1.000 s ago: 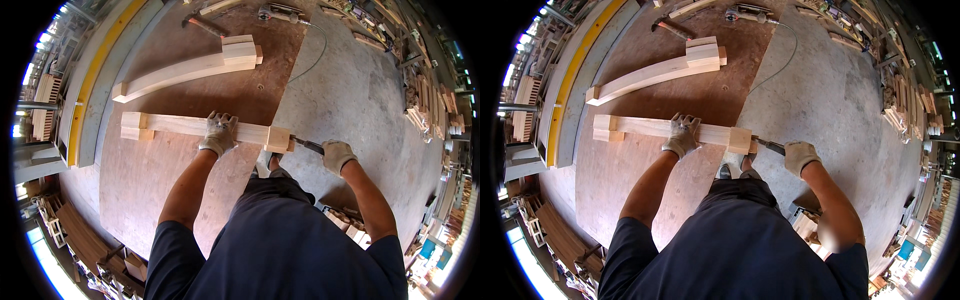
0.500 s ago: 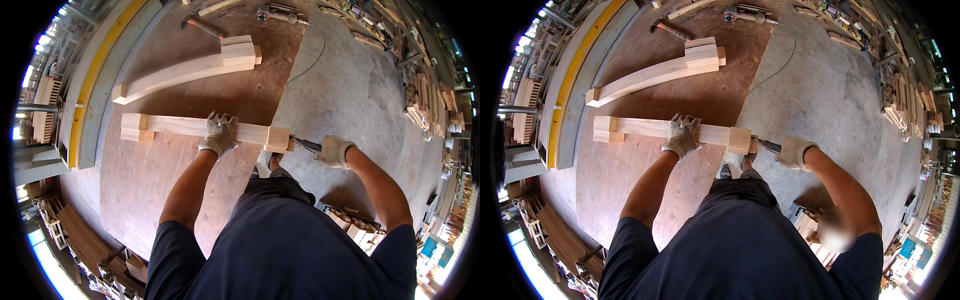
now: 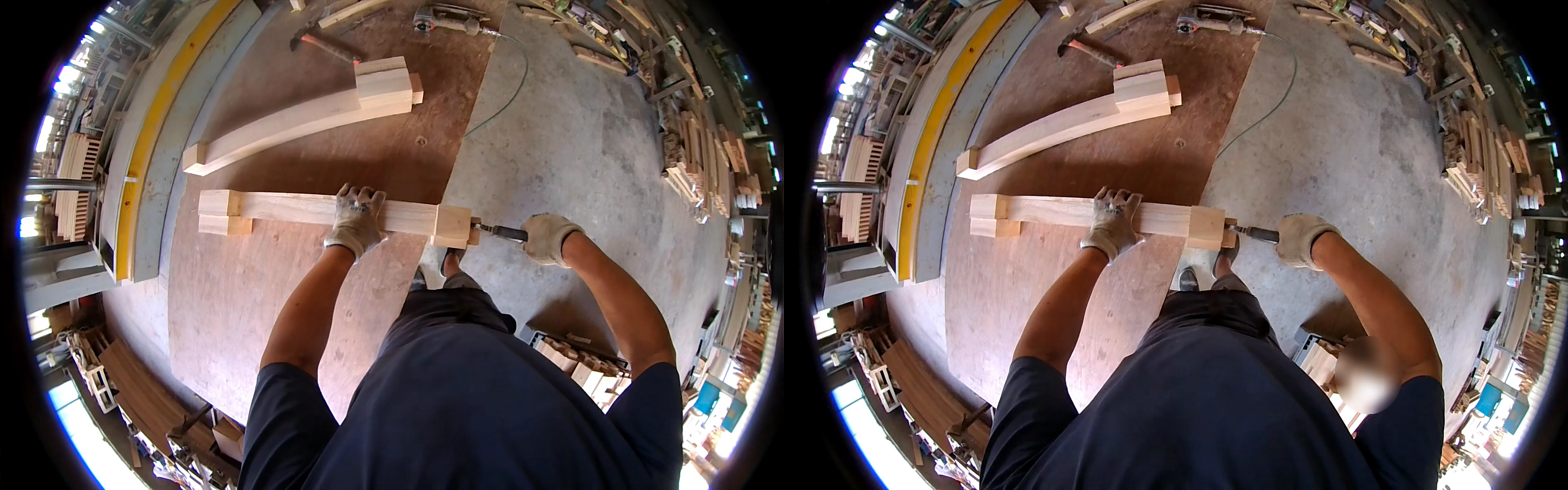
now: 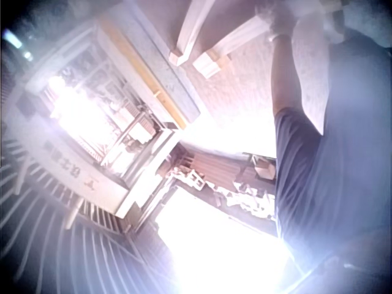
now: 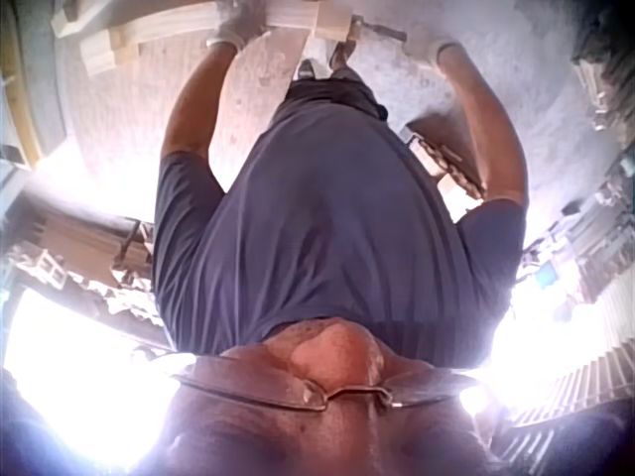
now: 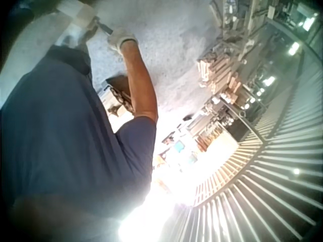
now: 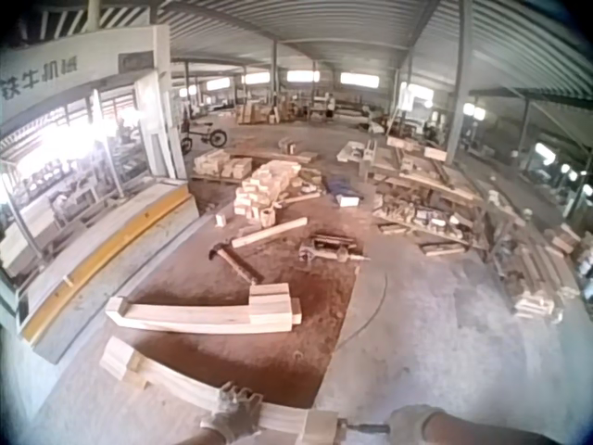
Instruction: The person picks up wooden pieces from a rack and places them on a workbench. They then use a nail gun to fasten the pieces together, forming a wooden frame structure.
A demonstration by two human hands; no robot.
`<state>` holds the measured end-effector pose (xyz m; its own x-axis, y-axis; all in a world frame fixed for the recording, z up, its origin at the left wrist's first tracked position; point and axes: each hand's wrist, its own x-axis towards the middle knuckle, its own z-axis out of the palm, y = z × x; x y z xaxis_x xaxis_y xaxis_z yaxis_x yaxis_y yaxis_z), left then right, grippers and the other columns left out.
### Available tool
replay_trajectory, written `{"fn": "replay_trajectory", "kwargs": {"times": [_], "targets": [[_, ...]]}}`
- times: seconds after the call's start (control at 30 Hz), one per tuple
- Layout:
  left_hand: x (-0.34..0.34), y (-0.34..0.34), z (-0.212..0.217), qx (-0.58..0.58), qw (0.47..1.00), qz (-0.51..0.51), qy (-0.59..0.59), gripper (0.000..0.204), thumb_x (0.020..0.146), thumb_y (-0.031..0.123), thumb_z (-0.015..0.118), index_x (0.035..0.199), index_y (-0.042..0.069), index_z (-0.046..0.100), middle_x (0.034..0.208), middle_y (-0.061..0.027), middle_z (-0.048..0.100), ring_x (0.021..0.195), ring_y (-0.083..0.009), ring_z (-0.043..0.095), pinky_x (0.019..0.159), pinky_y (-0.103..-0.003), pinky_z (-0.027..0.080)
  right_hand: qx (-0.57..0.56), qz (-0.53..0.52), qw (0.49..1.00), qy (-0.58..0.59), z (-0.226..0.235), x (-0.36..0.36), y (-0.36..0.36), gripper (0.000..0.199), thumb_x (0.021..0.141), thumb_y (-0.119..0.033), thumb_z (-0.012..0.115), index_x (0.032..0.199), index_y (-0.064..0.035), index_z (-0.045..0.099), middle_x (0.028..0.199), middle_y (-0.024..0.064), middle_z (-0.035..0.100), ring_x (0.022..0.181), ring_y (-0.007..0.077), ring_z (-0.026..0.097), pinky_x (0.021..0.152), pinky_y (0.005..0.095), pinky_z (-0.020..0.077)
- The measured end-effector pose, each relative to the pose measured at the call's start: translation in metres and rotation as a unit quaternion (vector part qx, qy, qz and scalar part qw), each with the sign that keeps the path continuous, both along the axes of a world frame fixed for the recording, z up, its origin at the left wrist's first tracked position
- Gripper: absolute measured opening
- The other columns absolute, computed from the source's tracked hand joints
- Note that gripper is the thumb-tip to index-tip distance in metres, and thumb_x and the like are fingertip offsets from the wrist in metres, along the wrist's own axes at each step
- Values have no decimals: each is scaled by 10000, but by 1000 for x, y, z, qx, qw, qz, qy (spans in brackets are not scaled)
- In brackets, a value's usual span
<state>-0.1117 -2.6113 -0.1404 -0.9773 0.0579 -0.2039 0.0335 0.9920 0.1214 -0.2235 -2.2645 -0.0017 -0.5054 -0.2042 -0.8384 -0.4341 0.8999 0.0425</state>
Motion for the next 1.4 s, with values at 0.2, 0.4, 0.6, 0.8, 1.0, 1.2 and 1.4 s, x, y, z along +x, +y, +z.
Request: {"fn": "replay_trajectory", "kwargs": {"times": [0.2, 0.4, 0.6, 0.8, 1.0, 1.2, 1.4], "targets": [[-1, 1, 5, 4, 1000, 1, -6, 768, 687, 425, 886, 1349, 157, 604, 1351, -131, 611, 1324, -333, 522, 1217, -515, 259, -43, -1, 999, 15, 5, -4, 3, 321, 902, -167, 595, 1114, 20, 749, 1093, 285, 732, 1052, 426, 718, 918, 492, 565], [-1, -1, -2, 1, 1000, -1, 10, 789, 653, 444, 893, 1340, 167, 623, 1321, -115, 626, 1297, -328, 539, 1212, -504, 268, -28, 13, 999, 18, 10, -8, 10, 328, 914, -178, 582, 1099, 37, 746, 1080, 297, 729, 1039, 424, 724, 921, 486, 569], [-2, -3, -3, 4, 1000, -6, 3, 771, 681, 433, 883, 1350, 160, 611, 1327, -112, 617, 1298, -327, 538, 1212, -511, 262, -18, 25, 999, 15, -5, -3, 13, 317, 913, -182, 596, 1091, 24, 757, 1027, 297, 737, 983, 421, 739, 890, 479, 579], [1, -3, -8, -2, 1000, -9, 28, 771, 680, 439, 882, 1347, 161, 614, 1319, -109, 620, 1291, -327, 539, 1208, -511, 264, -7, 11, 999, 33, 5, 2, 5, 310, 905, -186, 611, 1088, 10, 765, 1039, 276, 744, 1016, 415, 735, 908, 479, 572], [1, -3, -5, 4, 1000, -8, 20, 771, 680, 444, 882, 1348, 165, 616, 1318, -106, 621, 1284, -325, 542, 1208, -515, 265, -4, -14, 1000, 28, 4, 5, 6, 316, 904, -195, 608, 1087, 6, 769, 1039, 263, 748, 1016, 424, 732, 912, 476, 571], [-2, -1, 0, 0, 1000, -6, 9, 766, 686, 452, 875, 1346, 165, 613, 1334, -113, 618, 1297, -328, 538, 1212, -514, 260, -2, -9, 1000, 24, 5, 6, -2, 306, 908, -183, 602, 1075, 16, 764, 1041, 274, 742, 991, 411, 739, 890, 476, 572], [-1, -2, -1, -15, 1000, -7, 7, 779, 692, 479, 868, 1356, 166, 605, 1355, -119, 613, 1321, -331, 525, 1219, -513, 254, -27, -58, 997, -33, 11, 8, -7, 383, 970, -319, 643, 1066, 36, 750, 1016, 280, 737, 989, 408, 726, 885, 484, 554]]}}
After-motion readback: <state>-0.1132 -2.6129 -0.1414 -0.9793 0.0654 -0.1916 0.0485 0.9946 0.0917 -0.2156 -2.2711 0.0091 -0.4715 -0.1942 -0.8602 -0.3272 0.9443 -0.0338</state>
